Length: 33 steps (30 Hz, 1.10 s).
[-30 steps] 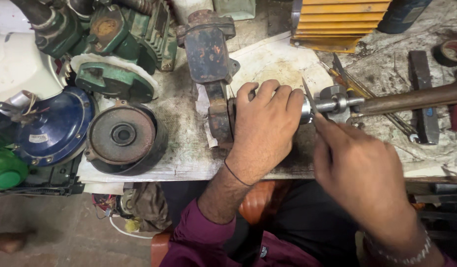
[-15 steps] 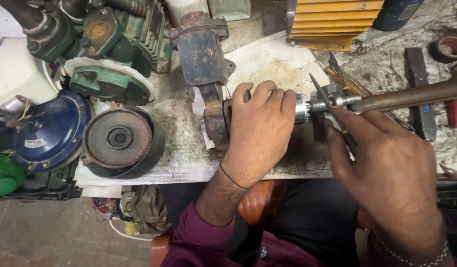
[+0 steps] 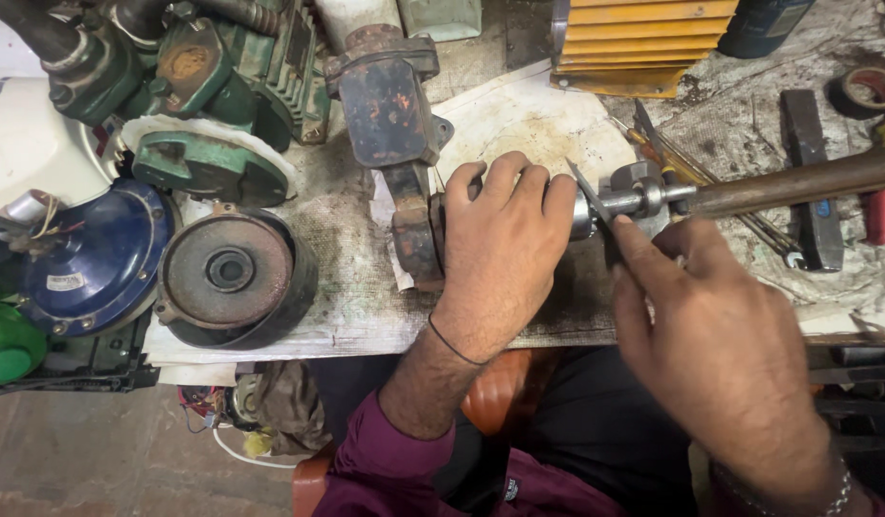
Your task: The person holds a metal shaft with a gear-like component clamped in a bench vise and files its surface with a hand file, steadying the part with the other hand. They occasionally reposition the part and continue filing along the metal surface throughout the episode.
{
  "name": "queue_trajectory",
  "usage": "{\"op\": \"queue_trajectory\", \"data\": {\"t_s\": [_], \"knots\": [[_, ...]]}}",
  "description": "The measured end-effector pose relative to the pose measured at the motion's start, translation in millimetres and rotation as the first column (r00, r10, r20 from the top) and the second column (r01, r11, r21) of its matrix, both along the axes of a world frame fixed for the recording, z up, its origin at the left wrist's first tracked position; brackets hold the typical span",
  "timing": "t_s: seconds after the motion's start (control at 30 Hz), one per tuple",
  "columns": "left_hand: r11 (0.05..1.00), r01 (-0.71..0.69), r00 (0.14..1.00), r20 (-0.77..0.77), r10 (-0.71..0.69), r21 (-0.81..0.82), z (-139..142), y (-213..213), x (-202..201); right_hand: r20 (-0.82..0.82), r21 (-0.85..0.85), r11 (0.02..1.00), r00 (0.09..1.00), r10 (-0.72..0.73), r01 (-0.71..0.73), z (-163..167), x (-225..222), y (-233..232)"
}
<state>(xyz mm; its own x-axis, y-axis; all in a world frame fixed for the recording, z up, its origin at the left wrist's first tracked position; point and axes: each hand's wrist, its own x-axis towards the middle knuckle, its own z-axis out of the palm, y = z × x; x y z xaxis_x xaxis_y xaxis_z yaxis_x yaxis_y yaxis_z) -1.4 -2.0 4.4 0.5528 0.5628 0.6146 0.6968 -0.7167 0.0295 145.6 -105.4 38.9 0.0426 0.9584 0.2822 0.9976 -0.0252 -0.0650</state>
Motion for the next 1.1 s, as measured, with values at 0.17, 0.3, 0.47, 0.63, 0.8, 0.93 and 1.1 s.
{"op": "queue_trajectory", "data": {"t_s": [0.17,0.3,0.47,0.63,0.8,0.93,1.1], "knots": [[1.0,0.001,1.0,0.004,-0.001,0.002,-1,0,0,0.042,-0.143,0.99,0.999,0.019,-0.013,-8,-3,-2],[1.0,0.003,1.0,0.006,-0.003,0.006,-2,1,1,0.102,-0.179,0.984,0.995,0.006,0.013,-12,-4,-4],[1.0,-0.001,1.0,0.005,0.001,0.019,-3,1,0,0.162,-0.161,0.987,0.987,0.01,0.017,-8,-8,-4],[1.0,0.004,1.0,0.009,-0.004,0.009,-3,1,0,0.091,-0.102,0.994,0.995,0.038,-0.029,-4,-12,2],[1.0,0.008,1.0,-0.003,-0.008,0.009,-1,2,-1,0.101,-0.079,0.997,0.994,0.032,-0.024,-2,-16,0],[1.0,0.014,1.0,0.008,-0.014,0.007,-2,2,-1,0.099,-0.097,0.995,0.995,0.025,-0.016,-3,-15,2],[1.0,0.02,1.0,0.012,-0.021,0.017,-1,2,-3,0.001,0.011,0.999,0.999,0.053,-0.053,-5,-1,12]]}}
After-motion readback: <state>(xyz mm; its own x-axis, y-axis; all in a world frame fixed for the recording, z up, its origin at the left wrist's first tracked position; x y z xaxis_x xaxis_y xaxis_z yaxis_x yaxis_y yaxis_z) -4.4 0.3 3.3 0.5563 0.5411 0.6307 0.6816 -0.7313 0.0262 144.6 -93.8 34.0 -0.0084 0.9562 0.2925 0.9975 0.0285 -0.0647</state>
